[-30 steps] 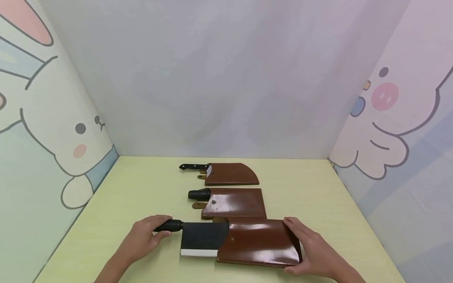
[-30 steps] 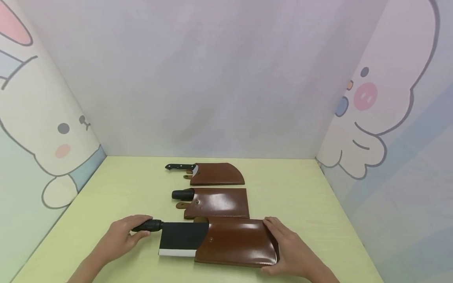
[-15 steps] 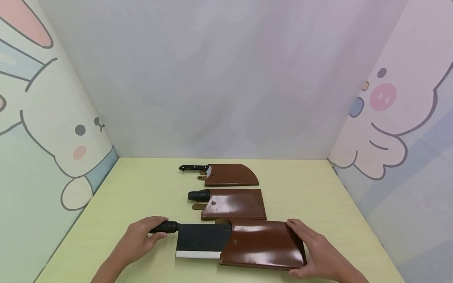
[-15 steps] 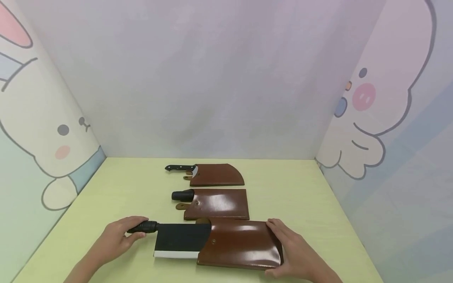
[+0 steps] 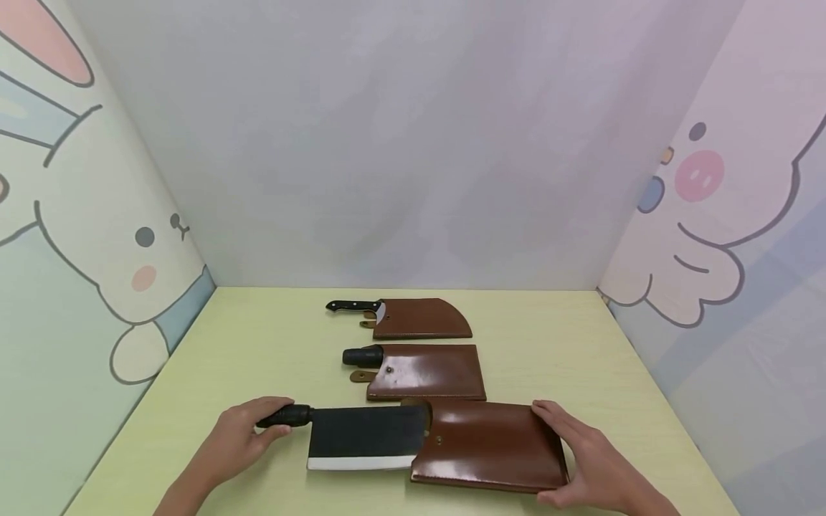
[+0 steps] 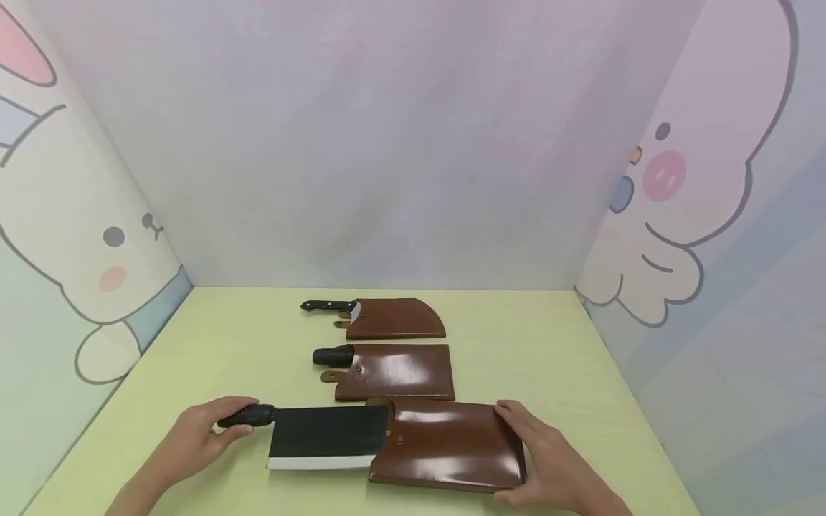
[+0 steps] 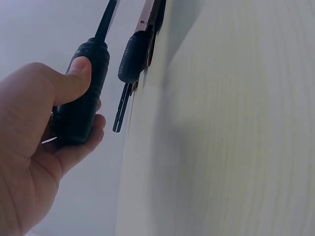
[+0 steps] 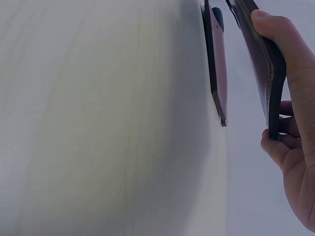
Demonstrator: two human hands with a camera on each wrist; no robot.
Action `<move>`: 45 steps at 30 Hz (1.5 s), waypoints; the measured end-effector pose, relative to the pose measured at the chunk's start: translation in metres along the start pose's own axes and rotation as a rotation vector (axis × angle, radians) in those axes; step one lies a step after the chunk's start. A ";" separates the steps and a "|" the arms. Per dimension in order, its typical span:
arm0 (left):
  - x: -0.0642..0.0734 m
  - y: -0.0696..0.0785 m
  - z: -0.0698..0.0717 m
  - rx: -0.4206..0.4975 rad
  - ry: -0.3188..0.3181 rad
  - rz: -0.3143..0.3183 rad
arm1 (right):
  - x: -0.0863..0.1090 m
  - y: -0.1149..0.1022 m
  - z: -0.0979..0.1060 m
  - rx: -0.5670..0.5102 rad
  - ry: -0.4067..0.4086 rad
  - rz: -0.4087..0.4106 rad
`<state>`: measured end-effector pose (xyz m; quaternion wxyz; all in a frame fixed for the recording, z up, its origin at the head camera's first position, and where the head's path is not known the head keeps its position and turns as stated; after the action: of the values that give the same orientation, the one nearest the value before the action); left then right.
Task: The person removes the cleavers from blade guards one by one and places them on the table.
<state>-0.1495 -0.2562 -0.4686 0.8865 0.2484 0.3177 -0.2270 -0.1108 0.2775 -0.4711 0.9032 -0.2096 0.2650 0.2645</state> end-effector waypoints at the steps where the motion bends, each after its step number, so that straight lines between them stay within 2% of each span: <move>1: 0.000 -0.002 0.001 0.002 0.002 0.000 | 0.001 0.001 0.001 0.003 -0.009 -0.013; 8: 0.005 -0.013 0.005 0.014 0.010 -0.013 | 0.008 0.010 0.003 0.006 -0.033 -0.046; 14: 0.011 -0.021 0.005 0.027 -0.039 0.006 | 0.015 0.017 0.005 0.009 -0.041 -0.042; 22: 0.015 -0.031 0.004 0.040 -0.070 0.019 | 0.021 0.024 0.004 0.002 -0.115 -0.124; 26: 0.016 -0.033 0.004 0.052 -0.069 0.013 | 0.023 0.028 0.004 0.003 -0.141 -0.155; 33: 0.018 -0.033 0.002 0.065 -0.072 0.003 | 0.024 0.030 0.003 0.033 -0.174 -0.160; 40: 0.020 -0.036 -0.002 0.047 -0.120 0.020 | 0.026 0.032 0.000 0.013 -0.224 -0.234; 45: 0.021 -0.039 -0.005 0.050 -0.167 0.041 | 0.029 0.034 -0.003 0.016 -0.219 -0.233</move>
<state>-0.1589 -0.2885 -0.4970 0.9079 0.2571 0.2319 -0.2365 -0.1107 0.3134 -0.4985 0.9530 -0.2017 0.1409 0.1770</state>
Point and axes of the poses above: each hand's wrist, its own x-axis away from the middle knuckle, its own z-axis out of the back of the hand, y = z × x, the point moved 5 cm from there along -x, towards the middle knuckle, and after that the axes turned 14 degrees about y, right-handed, at the moved point
